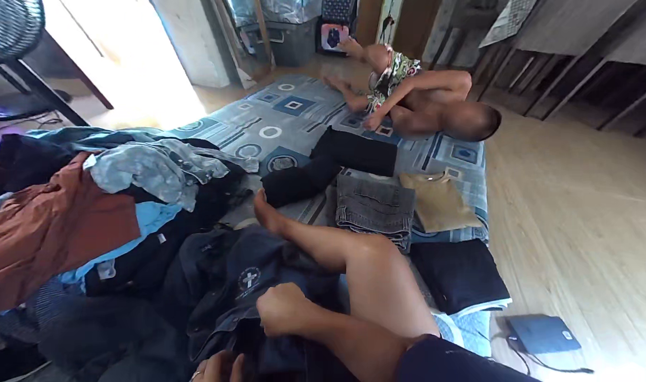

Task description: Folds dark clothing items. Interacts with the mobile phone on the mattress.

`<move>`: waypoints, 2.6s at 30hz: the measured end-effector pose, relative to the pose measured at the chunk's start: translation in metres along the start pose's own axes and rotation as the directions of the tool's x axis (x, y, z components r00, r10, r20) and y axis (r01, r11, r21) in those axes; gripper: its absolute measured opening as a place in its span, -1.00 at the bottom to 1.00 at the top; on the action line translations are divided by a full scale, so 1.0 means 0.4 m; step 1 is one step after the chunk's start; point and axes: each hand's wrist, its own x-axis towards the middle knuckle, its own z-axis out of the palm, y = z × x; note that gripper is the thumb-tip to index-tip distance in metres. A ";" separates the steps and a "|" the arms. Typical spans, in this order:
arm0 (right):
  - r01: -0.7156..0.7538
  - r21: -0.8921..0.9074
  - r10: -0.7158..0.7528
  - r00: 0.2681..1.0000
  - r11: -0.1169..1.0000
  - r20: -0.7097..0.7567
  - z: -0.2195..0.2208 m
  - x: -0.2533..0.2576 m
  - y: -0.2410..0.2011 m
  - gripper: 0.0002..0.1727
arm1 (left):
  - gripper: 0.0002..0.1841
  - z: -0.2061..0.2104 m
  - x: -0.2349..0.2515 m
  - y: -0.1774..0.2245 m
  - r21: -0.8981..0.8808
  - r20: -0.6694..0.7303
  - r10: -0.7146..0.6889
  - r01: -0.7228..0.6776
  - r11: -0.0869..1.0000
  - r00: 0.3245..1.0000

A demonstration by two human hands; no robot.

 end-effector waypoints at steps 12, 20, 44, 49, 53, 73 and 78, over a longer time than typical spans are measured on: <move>0.306 0.228 -0.314 0.949 0.924 0.002 0.011 -0.002 0.009 -0.71 | -0.59 0.052 0.015 -0.019 0.201 -0.245 0.057 -0.007 0.980 0.968; 0.165 -0.033 -0.158 0.974 0.986 0.162 0.115 -0.005 -0.043 -0.78 | -0.66 0.043 0.035 -0.027 0.322 0.019 -0.267 0.246 0.914 0.964; 0.076 0.218 -0.082 0.996 0.973 0.019 0.157 0.057 -0.044 -0.58 | -0.47 0.053 0.051 -0.031 0.153 0.023 -0.315 0.308 0.939 0.949; 0.136 0.192 -0.126 0.990 0.972 -0.063 0.169 0.058 -0.047 -0.59 | -0.61 0.101 0.057 -0.062 0.094 -0.458 0.057 -0.016 0.995 0.887; 0.169 0.190 -0.151 0.983 0.967 -0.106 0.170 0.073 -0.027 -0.57 | -0.55 0.042 0.055 -0.068 0.151 0.120 -0.297 0.278 0.948 0.947; 0.206 0.469 -0.202 0.978 0.859 -0.058 0.115 0.115 0.059 -0.79 | -0.64 -0.073 0.042 -0.139 -0.162 0.093 -0.356 0.367 0.916 0.930; 0.337 0.461 -0.338 0.937 0.821 -0.083 0.127 0.098 0.024 -0.83 | -0.71 -0.079 0.028 -0.081 -0.260 0.127 -0.127 0.157 0.953 0.984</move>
